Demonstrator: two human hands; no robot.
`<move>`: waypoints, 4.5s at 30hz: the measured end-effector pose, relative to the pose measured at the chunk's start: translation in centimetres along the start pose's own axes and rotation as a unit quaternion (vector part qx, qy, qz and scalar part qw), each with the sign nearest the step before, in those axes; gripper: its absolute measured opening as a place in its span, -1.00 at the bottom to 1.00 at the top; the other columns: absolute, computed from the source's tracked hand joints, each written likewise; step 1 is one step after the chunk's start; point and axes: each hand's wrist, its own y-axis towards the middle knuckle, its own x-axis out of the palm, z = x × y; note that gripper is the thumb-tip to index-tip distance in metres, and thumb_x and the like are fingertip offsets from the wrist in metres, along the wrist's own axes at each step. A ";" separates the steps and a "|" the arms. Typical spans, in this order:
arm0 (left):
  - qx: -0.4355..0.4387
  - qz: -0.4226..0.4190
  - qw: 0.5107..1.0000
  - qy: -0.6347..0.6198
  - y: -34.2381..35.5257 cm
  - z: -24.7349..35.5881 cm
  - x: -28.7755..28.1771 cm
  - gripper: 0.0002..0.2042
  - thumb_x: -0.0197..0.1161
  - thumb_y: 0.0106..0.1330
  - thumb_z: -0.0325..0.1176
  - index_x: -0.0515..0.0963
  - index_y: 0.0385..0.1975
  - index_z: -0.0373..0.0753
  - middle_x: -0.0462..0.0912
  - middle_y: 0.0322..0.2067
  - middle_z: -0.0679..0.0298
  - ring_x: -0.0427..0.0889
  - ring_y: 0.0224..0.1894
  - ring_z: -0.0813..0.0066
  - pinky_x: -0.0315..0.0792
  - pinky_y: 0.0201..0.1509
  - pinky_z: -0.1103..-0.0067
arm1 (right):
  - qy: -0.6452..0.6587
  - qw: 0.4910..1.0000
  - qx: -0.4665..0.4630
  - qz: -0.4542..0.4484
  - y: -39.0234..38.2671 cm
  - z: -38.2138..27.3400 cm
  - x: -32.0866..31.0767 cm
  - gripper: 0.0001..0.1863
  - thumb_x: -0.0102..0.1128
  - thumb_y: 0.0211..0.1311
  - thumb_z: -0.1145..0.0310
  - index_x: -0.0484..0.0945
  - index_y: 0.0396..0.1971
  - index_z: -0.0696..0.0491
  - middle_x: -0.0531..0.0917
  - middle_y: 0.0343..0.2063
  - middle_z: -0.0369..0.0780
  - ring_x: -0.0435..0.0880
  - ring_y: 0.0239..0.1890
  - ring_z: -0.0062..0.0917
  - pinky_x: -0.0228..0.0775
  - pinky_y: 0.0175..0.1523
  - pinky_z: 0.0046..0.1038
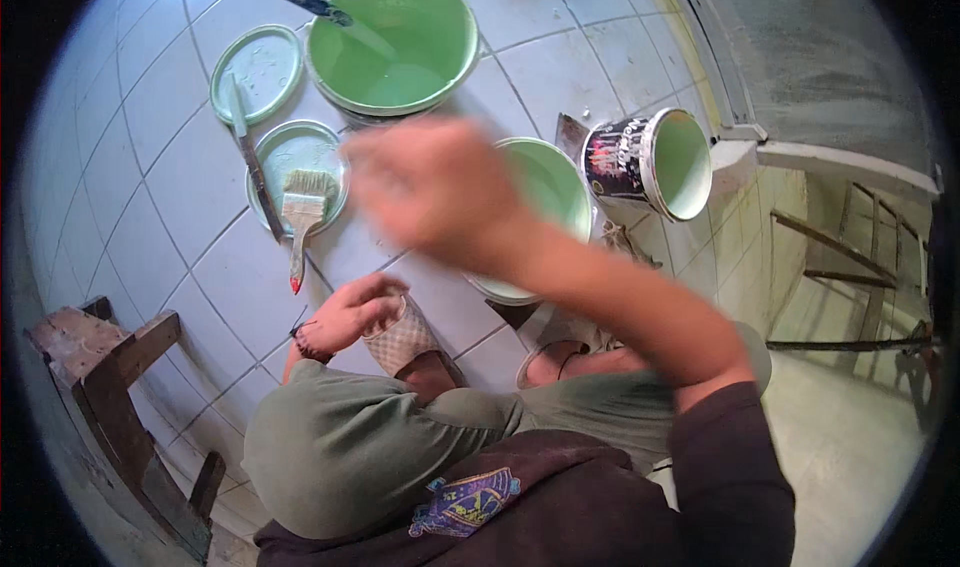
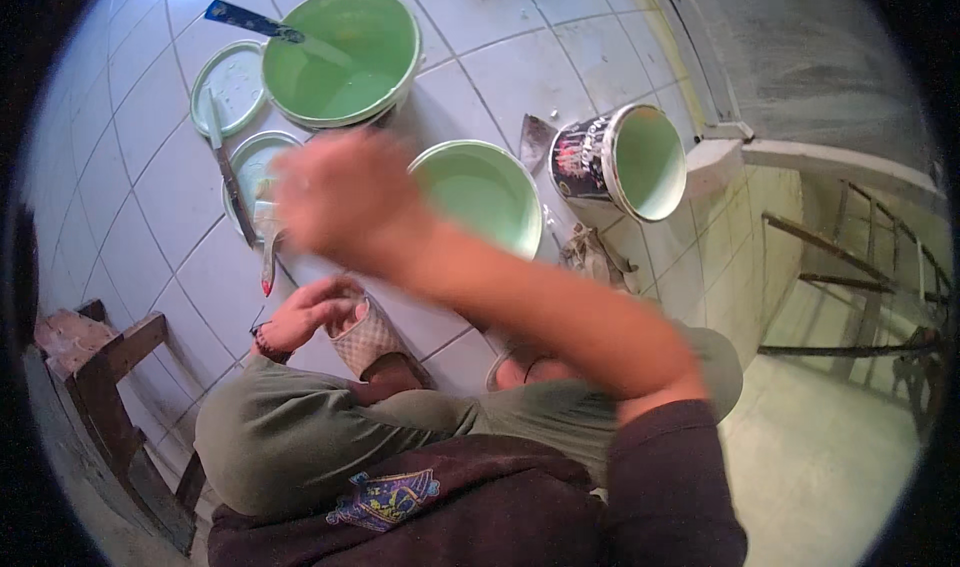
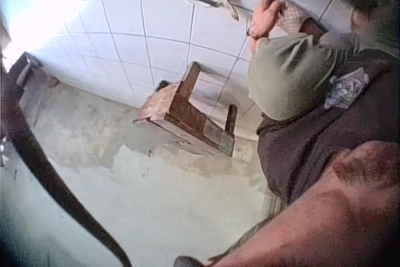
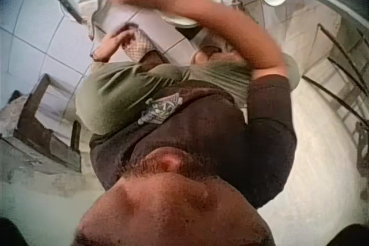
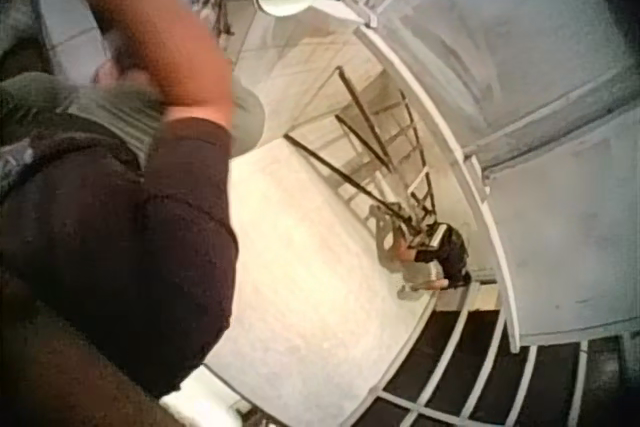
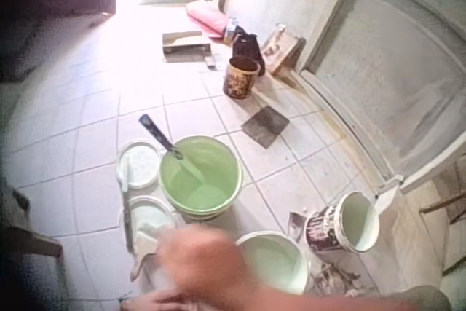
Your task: The recorder is seen mixing light green paint in several containers.
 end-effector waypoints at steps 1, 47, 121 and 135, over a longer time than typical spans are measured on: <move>0.018 -0.015 0.999 -0.024 2.1 0.1 0.5 -0.60 0.12 0.36 -0.25 0.40 0.15 -0.26 0.59 -0.35 0.30 0.51 -0.37 0.62 0.43 -0.30 0.63 | -0.066 0.997 0.050 0.005 -0.1 1.7 -4.0 -0.71 0.25 0.09 0.30 0.68 -0.23 0.14 0.70 -0.45 -0.05 0.71 -0.42 -0.29 0.53 -0.26 -0.41; 0.128 -0.030 0.884 -0.448 24.4 13.7 7.6 -0.11 0.03 0.31 0.25 -0.27 0.44 -0.09 -0.02 0.31 -0.41 0.34 0.18 -0.44 0.29 0.31 0.02 | 0.045 0.931 0.325 -0.158 -13.8 11.1 -26.3 -0.49 0.31 0.15 0.39 0.50 0.13 0.11 0.70 -0.24 -0.12 0.66 -0.19 -0.51 0.46 -0.01 -0.44; 0.092 0.624 0.746 0.213 2.6 -2.5 -14.1 -0.61 0.40 0.06 -0.38 0.36 -0.24 -0.43 0.58 -0.38 -0.18 0.57 -0.28 -0.18 0.43 -0.18 0.20 | 0.469 0.710 0.524 0.034 0.4 9.5 24.3 -0.80 0.20 0.29 0.19 0.56 -0.29 0.01 0.59 -0.45 -0.38 0.48 -0.47 -0.72 0.23 -0.38 -0.58; 0.102 0.631 0.724 0.261 0.4 -0.4 -16.3 -0.65 0.39 0.04 -0.43 0.39 -0.25 -0.41 0.60 -0.40 -0.11 0.61 -0.31 -0.10 0.45 -0.21 0.23 | 0.544 0.698 0.464 -0.028 -1.1 10.2 19.5 -0.64 0.25 0.27 0.25 0.53 -0.06 0.19 0.64 -0.33 -0.27 0.57 -0.33 -0.62 0.42 -0.18 -0.50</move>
